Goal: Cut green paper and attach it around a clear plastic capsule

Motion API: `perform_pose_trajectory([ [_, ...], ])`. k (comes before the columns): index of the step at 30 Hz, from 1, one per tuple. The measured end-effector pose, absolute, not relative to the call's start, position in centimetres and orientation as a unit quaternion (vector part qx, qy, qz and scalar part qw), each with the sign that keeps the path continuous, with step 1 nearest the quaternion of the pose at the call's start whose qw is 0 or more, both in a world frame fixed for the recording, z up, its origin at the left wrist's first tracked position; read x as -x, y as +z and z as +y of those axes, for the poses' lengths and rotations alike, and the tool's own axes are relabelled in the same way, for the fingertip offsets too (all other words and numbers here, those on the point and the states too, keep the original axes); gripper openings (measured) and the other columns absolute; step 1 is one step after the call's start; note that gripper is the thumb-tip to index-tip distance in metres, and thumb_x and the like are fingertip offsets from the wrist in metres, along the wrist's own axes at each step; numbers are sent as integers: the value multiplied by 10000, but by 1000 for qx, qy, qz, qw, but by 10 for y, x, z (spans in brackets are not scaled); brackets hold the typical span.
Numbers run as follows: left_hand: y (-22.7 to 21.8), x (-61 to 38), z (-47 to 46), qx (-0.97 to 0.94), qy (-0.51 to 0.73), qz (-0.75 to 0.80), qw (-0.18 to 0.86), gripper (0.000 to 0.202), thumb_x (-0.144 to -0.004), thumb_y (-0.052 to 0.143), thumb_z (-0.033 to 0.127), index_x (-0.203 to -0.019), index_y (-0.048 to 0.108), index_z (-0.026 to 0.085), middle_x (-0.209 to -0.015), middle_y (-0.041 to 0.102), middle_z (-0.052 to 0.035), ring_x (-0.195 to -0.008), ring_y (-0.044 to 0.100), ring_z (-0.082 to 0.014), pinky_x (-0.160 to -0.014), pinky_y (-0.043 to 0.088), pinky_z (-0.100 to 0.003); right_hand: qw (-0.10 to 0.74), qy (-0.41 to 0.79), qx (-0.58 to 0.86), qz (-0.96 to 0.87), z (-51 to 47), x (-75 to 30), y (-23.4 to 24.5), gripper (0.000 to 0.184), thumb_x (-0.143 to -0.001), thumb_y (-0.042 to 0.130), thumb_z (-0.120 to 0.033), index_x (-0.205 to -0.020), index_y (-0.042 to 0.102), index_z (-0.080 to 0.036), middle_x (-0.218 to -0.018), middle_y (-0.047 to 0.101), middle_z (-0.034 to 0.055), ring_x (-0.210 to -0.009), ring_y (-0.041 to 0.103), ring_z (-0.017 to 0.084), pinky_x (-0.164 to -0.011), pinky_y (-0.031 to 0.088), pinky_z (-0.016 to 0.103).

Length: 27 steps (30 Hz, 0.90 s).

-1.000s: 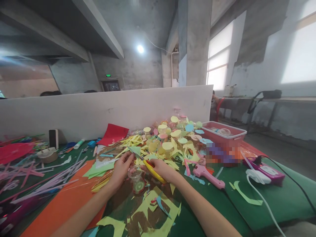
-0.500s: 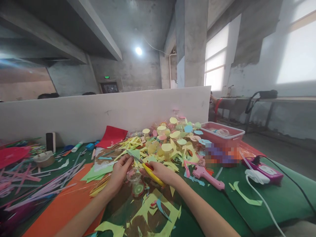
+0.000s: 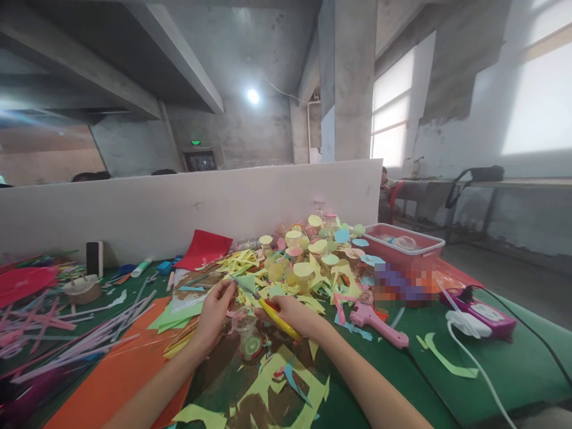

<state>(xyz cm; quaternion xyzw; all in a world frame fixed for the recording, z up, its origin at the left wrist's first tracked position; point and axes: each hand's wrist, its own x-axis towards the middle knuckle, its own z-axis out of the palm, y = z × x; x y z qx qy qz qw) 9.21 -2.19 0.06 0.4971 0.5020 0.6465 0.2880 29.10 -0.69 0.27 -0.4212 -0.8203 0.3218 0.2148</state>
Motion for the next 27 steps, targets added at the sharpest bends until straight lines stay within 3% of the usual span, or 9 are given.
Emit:
perform_pose_trajectory([
  [7, 3, -96, -24, -487, 649, 487, 325, 431, -647, 723, 577, -712, 560, 183, -604, 487, 54, -525, 409, -92, -480, 332, -195, 211, 379, 421, -796, -11, -292, 5, 456, -812, 558, -653, -822, 530, -198, -639, 516, -39, -556, 457, 121, -509, 310, 232],
  [27, 8, -84, -18, -518, 620, 486, 334, 385, -634, 729, 520, -636, 537, 187, -557, 447, 62, -517, 389, -89, -484, 300, -196, 193, 293, 413, -840, -8, -298, 12, 462, -872, 511, -620, -711, 521, -188, -620, 458, -50, -566, 401, 105, -518, 278, 234],
])
